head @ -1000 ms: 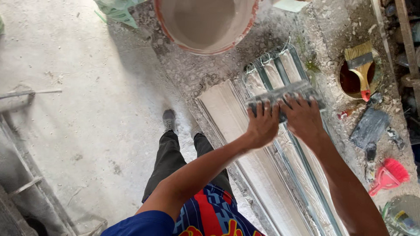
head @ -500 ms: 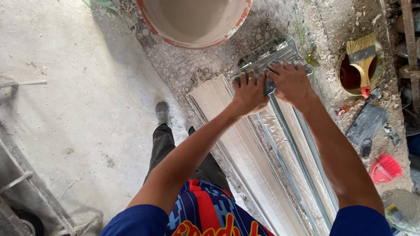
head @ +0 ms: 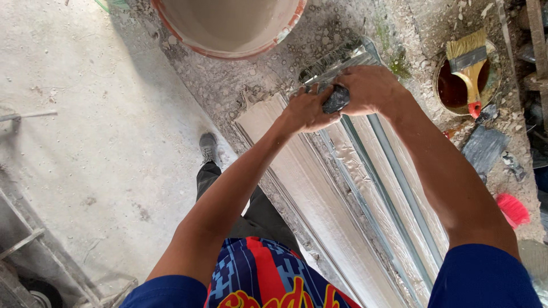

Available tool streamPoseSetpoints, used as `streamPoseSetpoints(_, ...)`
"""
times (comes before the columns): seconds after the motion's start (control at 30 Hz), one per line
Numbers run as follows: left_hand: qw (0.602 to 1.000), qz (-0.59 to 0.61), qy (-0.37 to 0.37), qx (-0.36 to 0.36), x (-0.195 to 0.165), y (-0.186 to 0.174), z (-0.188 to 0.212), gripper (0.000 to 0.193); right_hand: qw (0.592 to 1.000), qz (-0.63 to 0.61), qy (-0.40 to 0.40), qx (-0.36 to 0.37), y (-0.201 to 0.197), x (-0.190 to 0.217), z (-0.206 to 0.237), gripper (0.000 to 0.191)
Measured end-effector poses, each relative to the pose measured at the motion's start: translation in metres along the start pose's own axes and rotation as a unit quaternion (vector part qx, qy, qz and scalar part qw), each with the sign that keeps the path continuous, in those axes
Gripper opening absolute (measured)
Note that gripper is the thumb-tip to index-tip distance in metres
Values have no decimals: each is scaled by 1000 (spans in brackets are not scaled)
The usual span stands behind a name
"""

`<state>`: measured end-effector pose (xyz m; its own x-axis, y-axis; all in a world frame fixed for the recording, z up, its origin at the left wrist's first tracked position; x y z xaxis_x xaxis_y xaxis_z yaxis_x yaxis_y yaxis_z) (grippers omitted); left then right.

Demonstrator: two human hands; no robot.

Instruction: The person presses plastic sheeting over long corrugated mold forms, then scoops white paste from a large bowl and spreads it over the mold channels with a flat float, smoothing the surface and scraping excess paste off the float by hand.

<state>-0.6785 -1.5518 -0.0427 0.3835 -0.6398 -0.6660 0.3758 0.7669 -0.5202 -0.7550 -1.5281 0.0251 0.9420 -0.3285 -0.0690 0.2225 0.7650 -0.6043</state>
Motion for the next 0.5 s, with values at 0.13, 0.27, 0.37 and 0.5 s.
streamPoseSetpoints(0.13,998,24,-20,52,-8,29,5,88,998,23,18,62,20,-1,17,53)
streamPoseSetpoints(0.27,996,50,4,76,-36,69,21,85,997,16,29,76,46,-1,49,58)
streamPoseSetpoints(0.37,996,43,10,74,-53,102,28,84,992,12,47,119,77,-4,73,52)
streamPoseSetpoints(0.5,993,83,51,65,-84,146,37,87,994,1,32,103,106,-2,104,48)
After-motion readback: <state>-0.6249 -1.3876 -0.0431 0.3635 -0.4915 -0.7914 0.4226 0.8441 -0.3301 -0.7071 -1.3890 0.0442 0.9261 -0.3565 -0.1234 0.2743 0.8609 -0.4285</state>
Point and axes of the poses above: each hand's wrist, its own z-axis away from the middle knuckle, its own y-axis out of the palm, x = y × z, the point moved 10 cm from there along -z, towards the middle knuckle, and after that the axes turned 1 degree about -y, right-handed, at the moved point
